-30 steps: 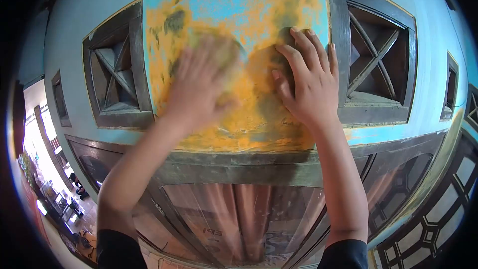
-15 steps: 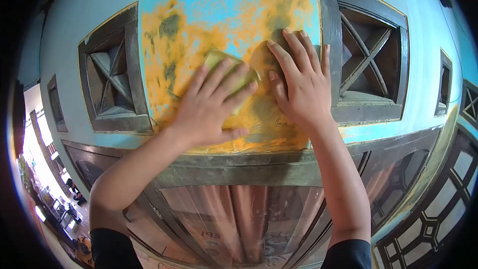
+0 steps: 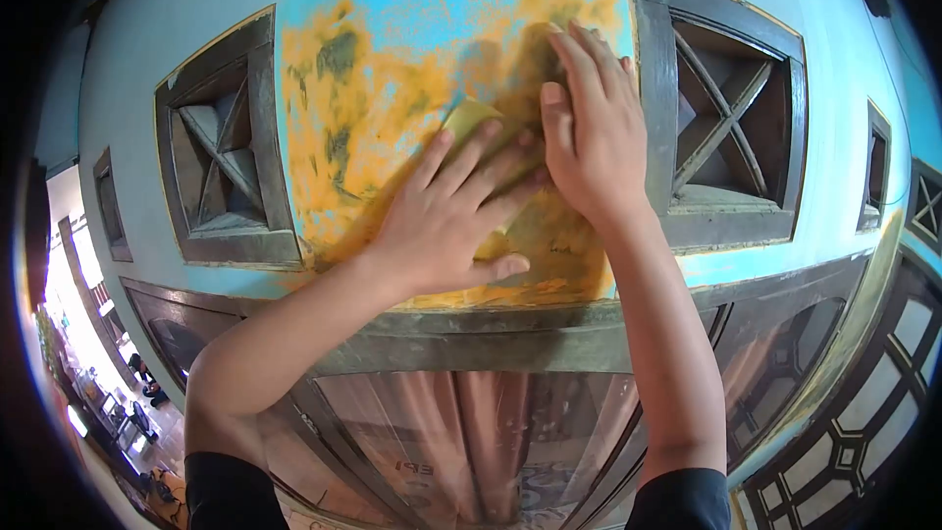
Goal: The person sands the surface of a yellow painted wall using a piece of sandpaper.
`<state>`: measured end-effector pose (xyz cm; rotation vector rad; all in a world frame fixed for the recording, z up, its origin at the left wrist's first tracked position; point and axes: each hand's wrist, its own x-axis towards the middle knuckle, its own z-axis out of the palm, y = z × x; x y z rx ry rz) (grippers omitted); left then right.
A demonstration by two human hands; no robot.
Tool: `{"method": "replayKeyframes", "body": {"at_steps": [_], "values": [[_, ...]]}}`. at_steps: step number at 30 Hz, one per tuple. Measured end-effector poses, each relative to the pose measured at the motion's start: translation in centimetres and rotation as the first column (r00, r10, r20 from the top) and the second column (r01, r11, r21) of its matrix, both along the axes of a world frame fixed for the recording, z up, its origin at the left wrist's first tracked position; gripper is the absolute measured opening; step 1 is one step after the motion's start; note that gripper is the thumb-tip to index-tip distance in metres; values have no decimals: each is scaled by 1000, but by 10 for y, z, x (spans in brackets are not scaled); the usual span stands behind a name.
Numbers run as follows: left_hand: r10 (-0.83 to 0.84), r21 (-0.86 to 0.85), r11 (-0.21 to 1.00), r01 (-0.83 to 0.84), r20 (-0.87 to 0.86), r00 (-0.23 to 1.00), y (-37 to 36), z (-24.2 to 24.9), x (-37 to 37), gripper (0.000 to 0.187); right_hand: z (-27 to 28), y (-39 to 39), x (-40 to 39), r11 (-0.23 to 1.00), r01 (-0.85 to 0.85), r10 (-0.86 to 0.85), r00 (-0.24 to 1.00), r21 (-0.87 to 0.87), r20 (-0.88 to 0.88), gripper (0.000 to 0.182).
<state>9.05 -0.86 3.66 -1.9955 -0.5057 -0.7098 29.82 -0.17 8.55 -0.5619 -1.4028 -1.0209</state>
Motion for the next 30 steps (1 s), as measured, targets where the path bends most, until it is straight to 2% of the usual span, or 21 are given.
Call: {"method": "replayKeyframes", "body": {"at_steps": [1, 3, 5, 7, 10, 11, 14, 17, 18, 20, 23, 26, 29, 30], "values": [[61, 60, 996, -63, 27, 998, 4, 8, -4, 82, -1, 0, 2, 998, -60, 60, 998, 3, -16, 44], [174, 170, 967, -189, 97, 980, 14, 51, -23, 82, -4, -3, 1, 1000, -28, 28, 1000, -8, -6, 44], [119, 315, 921, -231, 338, 934, 25, 114, -54, 81, -4, -5, 1, 1000, 21, -21, 1000, -18, 5, 45], [62, 444, 843, -305, 482, 874, 51, 167, -90, 75, -4, -5, 0, 997, 80, -80, 997, -21, 9, 45], [14, 441, 854, -276, 511, 859, 44, 148, -57, 76, -4, -3, 1, 998, 67, -67, 997, 0, 25, 46], [-3, 383, 905, -187, 445, 896, 33, 129, -35, 76, -4, -2, 2, 999, 45, -45, 999, -2, 15, 46], [27, 250, 966, -62, 139, 990, 11, 68, 2, 77, -4, -1, 2, 1000, -9, 9, 1000, -3, 2, 47], [47, 372, 916, -153, 279, 959, 22, 125, -28, 79, -4, 0, 2, 1000, -20, 20, 1000, -3, 8, 47], [-7, 393, 907, -148, 367, 930, 34, 155, -43, 79, -4, 0, 2, 1000, -13, 13, 1000, -3, 6, 47], [237, 93, 941, -327, 510, 827, -5, 167, -41, 69, -5, 0, 2, 1000, -5, 5, 1000, -7, 6, 48], [-19, 395, 897, -197, 481, 877, 33, 140, -14, 80, -4, -1, 3, 1000, -25, 25, 1000, -4, 4, 48], [-3, 246, 968, -43, 182, 983, 11, 67, 25, 79, -6, -2, 2, 995, -101, 100, 995, -21, -10, 48], [9, 340, 938, -74, 191, 981, 20, 106, 2, 78, -5, 1, 4, 993, -117, 117, 993, -9, 1, 49], [14, 401, 906, -133, 285, 958, 33, 131, -13, 76, -4, 0, 4, 995, -97, 97, 995, -13, 0, 47]]}}
